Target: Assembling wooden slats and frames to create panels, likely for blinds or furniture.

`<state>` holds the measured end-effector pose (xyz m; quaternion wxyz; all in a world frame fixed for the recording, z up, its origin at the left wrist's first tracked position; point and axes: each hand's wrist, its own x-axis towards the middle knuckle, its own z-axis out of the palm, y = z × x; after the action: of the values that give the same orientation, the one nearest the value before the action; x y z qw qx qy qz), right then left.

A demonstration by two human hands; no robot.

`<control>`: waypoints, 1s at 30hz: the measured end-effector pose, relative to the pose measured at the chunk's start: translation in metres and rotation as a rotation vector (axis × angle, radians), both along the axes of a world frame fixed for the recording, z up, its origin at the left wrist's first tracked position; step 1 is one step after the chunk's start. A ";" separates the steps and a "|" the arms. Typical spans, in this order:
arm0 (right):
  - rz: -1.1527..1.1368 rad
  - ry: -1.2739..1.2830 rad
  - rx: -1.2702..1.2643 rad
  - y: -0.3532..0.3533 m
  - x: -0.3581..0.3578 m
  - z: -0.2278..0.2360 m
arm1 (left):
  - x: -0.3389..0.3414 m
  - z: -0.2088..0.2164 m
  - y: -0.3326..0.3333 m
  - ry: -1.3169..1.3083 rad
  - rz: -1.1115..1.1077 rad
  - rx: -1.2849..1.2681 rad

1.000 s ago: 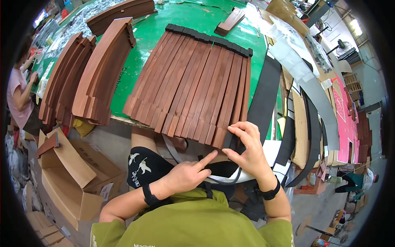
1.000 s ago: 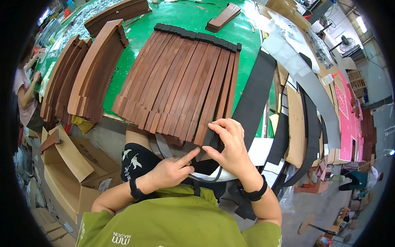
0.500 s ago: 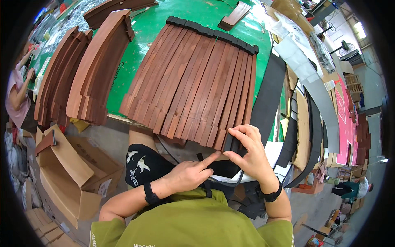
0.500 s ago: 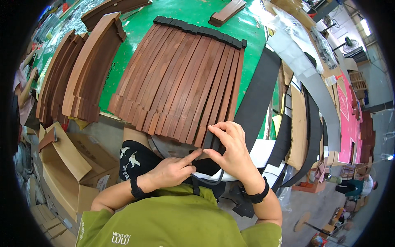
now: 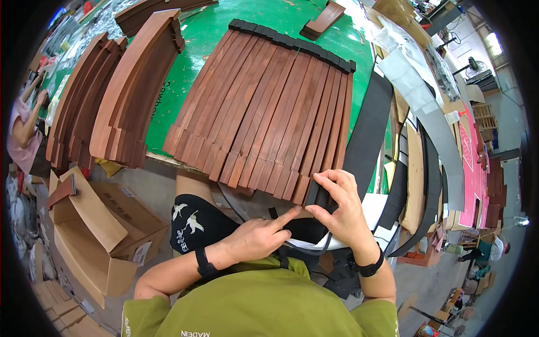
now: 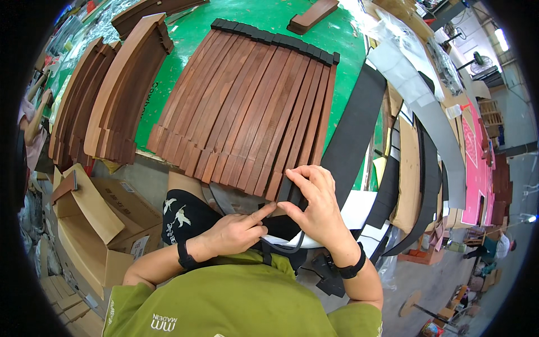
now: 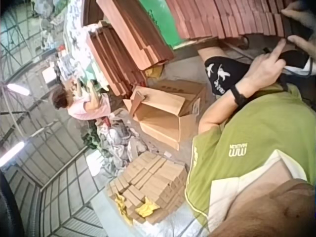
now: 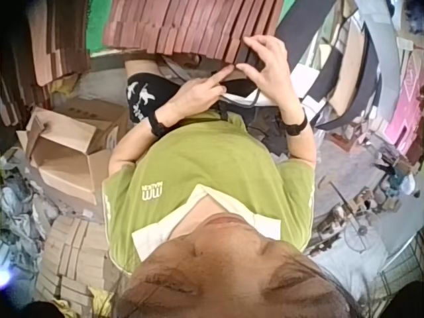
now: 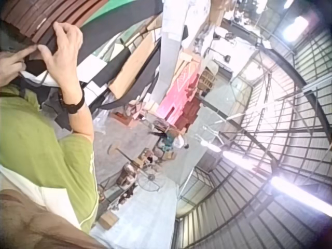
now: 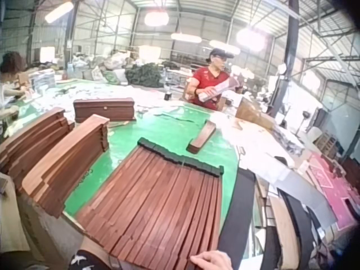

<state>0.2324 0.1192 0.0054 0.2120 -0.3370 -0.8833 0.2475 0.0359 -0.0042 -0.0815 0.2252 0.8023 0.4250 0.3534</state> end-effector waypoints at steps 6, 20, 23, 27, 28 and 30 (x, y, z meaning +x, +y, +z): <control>-0.001 -0.030 0.010 0.000 -0.001 0.003 | 0.000 0.000 0.000 0.013 -0.001 -0.027; -0.004 -0.319 0.287 -0.008 -0.006 0.016 | -0.014 0.000 -0.002 -0.124 -0.012 0.011; -0.035 -0.284 0.238 -0.005 0.005 0.019 | -0.033 0.016 -0.014 -0.209 0.076 -0.250; -0.178 0.104 0.249 -0.014 0.004 0.046 | -0.047 0.028 -0.016 -0.575 0.305 -0.422; -0.236 0.220 0.291 -0.025 0.004 0.056 | -0.047 0.029 -0.014 -0.678 0.351 -0.437; 0.000 0.195 0.558 -0.051 0.002 0.064 | -0.043 0.040 -0.012 -0.743 0.362 -0.443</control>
<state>0.2339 0.0678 0.0699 0.3801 -0.2404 -0.8928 0.0264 -0.0072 -0.0167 -0.0416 0.4628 0.4669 0.5141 0.5510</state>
